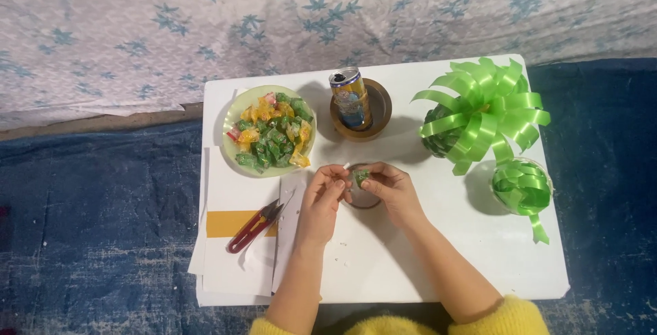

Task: Assembling a decorative candy pineapple by attaching individual wrapped candies to a glass bottle using tape and adding a ribbon topper.

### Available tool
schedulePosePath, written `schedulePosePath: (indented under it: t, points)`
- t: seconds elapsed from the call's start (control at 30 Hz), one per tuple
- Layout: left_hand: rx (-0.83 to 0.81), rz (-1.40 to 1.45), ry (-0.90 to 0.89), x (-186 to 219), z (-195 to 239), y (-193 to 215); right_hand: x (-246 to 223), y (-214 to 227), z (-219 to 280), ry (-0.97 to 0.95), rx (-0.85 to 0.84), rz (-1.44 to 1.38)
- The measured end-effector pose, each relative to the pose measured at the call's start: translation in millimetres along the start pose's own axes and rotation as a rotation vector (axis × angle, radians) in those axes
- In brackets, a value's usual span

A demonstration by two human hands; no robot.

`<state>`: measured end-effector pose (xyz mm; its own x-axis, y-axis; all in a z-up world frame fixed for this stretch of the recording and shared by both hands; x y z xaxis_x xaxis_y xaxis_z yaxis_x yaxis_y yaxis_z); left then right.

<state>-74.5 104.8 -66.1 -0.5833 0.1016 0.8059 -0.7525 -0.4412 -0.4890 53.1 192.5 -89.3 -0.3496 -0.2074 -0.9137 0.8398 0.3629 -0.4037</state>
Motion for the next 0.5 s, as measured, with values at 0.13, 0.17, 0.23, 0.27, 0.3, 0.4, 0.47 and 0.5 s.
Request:
schedulePosePath:
  t: [0.13,0.17,0.23,0.27,0.3,0.4,0.47,0.5]
  points:
    - [-0.052,-0.021,0.02,-17.4,-3.7,10.1,5.0,7.1,-2.7,0.012,0.034,0.021]
    - [-0.055,-0.024,0.026,-21.0,-5.8,10.3,2.4,5.1,-2.8,0.021,0.032,0.035]
    - [-0.061,-0.029,0.033,-21.3,-7.6,7.8,-4.4,0.9,-1.9,0.032,0.032,0.048]
    - [-0.052,-0.045,0.054,-19.0,-7.5,6.1,-8.7,-2.4,-1.0,0.043,0.013,0.053]
    - [-0.039,-0.058,0.075,-17.3,-6.3,4.6,-12.7,-5.7,0.7,0.051,-0.009,0.059]
    - [-0.039,-0.058,0.078,-22.4,-8.9,6.7,-9.9,-2.3,2.0,0.056,-0.014,0.072]
    - [-0.038,-0.044,0.072,-21.6,-9.8,4.0,-3.3,2.1,0.6,0.07,-0.022,0.079]
    - [-0.036,-0.031,0.069,-21.1,-10.0,3.2,0.1,3.7,0.1,0.081,-0.027,0.085]
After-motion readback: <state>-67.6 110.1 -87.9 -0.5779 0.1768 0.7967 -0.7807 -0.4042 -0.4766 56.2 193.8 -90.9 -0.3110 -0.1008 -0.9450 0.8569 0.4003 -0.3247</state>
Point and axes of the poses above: each hand's wrist, its own z-axis away from the middle knuckle, its own y-axis out of the back of the hand, x = y × z, the point moved 5 cm from there along -z, towards the middle knuckle, and after that the axes turned 12 degrees about y, right-handed, at the moved point
